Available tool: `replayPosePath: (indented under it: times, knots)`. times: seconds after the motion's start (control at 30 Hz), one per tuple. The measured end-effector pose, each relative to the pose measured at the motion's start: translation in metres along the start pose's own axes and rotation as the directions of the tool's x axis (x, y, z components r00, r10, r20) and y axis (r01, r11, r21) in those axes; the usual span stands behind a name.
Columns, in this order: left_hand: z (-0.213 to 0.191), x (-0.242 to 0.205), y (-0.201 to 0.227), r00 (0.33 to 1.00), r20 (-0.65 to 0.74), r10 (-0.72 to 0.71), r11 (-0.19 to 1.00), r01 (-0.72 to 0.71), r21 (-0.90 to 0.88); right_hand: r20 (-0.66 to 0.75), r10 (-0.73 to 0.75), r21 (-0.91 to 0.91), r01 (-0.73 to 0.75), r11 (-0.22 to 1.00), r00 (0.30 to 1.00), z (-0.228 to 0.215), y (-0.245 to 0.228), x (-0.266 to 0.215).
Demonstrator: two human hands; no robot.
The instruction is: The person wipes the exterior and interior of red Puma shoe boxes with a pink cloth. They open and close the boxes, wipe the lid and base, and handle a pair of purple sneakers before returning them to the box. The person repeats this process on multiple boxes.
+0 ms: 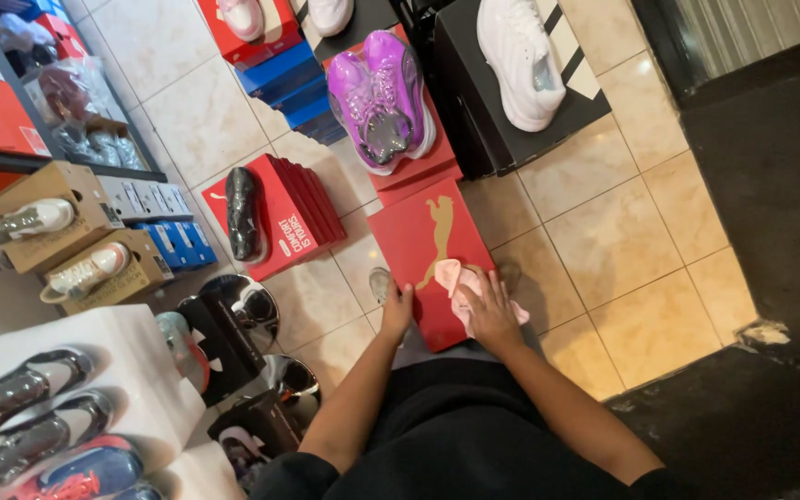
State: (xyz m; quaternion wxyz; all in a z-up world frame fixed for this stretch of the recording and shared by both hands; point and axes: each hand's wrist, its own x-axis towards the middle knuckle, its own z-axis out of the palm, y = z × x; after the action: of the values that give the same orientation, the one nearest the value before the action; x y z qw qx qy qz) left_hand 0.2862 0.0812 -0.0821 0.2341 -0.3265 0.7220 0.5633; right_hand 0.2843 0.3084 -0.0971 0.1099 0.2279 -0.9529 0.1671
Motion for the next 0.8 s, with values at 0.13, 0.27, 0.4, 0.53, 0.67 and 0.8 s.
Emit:
replayPosePath:
  times: [0.13,0.27,0.4,0.53,0.67,0.8]
  knots:
    - [0.021,-0.004,0.006,0.983,-0.183,0.005,1.000,-0.009,-0.018,0.151,-0.182,0.163,0.157,0.974,0.972,0.000,0.039,0.015]
    - [0.039,-0.011,-0.007,0.920,-0.385,-0.069,0.997,0.074,-0.001,0.363,-0.300,0.180,0.249,0.951,0.882,-0.009,0.073,0.032]
    - [0.077,-0.013,-0.024,0.779,-0.619,-0.103,0.993,0.121,-0.012,0.740,-0.298,0.304,0.095,0.948,0.603,0.004,0.115,0.052]
    - [0.093,-0.026,-0.020,0.821,-0.540,-0.188,0.964,0.259,0.058,0.599,-0.290,0.377,0.057,0.924,0.746,-0.009,0.108,0.102]
    - [0.096,-0.039,-0.042,0.888,-0.393,-0.239,0.971,0.211,-0.113,0.377,-0.229,0.468,0.029,0.883,0.897,-0.037,0.082,0.138]
    - [0.097,-0.031,-0.038,0.861,-0.455,-0.228,0.972,0.170,-0.165,0.422,-0.315,0.553,0.034,0.833,0.850,-0.025,0.066,0.154]
